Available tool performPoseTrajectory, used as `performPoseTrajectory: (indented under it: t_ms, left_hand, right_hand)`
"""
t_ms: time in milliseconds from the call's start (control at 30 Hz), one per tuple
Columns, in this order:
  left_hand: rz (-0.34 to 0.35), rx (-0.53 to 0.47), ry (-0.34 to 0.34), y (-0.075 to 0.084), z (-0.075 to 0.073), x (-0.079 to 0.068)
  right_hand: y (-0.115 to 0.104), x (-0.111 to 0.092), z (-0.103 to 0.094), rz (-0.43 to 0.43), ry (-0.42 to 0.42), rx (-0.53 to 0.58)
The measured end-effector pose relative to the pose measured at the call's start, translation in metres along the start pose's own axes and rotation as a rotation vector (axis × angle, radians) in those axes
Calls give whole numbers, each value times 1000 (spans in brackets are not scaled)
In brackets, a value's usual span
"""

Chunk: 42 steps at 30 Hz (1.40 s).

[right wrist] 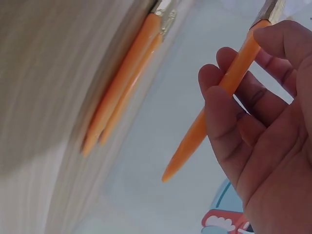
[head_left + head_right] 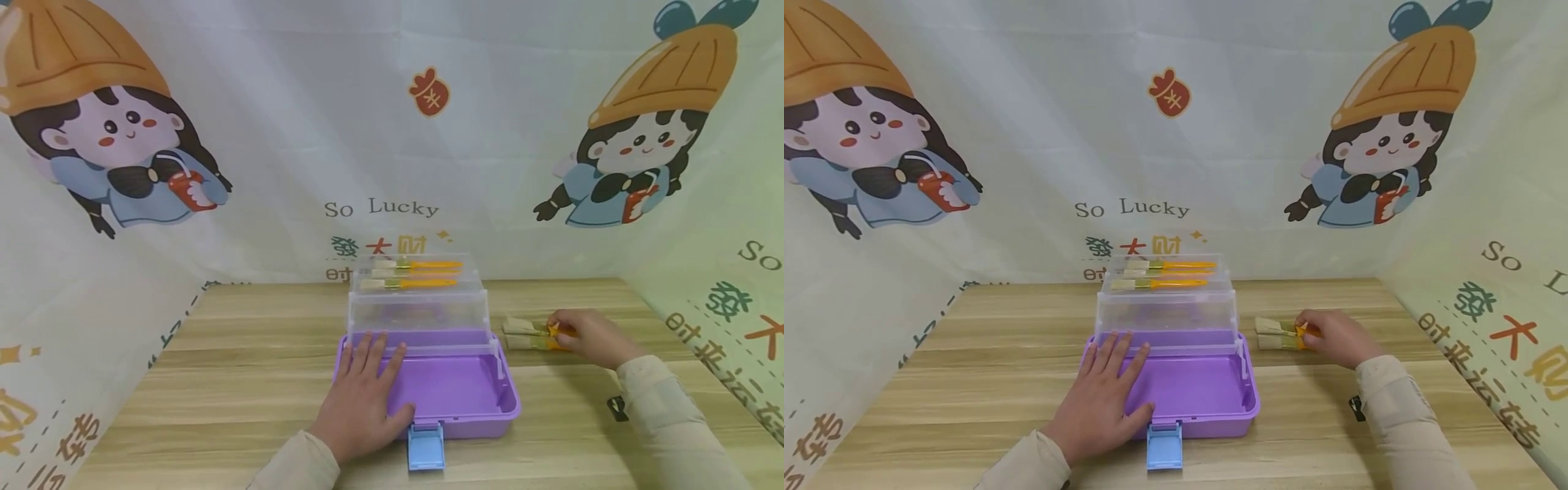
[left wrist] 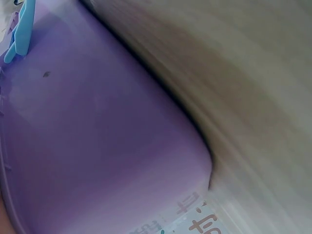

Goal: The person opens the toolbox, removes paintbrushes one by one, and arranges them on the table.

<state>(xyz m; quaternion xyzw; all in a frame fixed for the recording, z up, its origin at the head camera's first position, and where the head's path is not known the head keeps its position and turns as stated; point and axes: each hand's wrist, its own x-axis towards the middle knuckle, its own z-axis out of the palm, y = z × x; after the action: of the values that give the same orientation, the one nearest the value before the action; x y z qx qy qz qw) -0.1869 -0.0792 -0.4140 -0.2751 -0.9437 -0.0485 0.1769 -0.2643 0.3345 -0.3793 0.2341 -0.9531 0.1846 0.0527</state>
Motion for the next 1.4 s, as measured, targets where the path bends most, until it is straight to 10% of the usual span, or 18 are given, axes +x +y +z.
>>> performPoseTrajectory:
  t_ms: [667,1400]
  left_hand:
    - [-5,-14,7,-1,-1,1]
    - [-13,-9,-14,0,-1,0]
  right_hand:
    - [14,-20,10,-25,-159,-37]
    - [7,-21,27,-9,-123,-96]
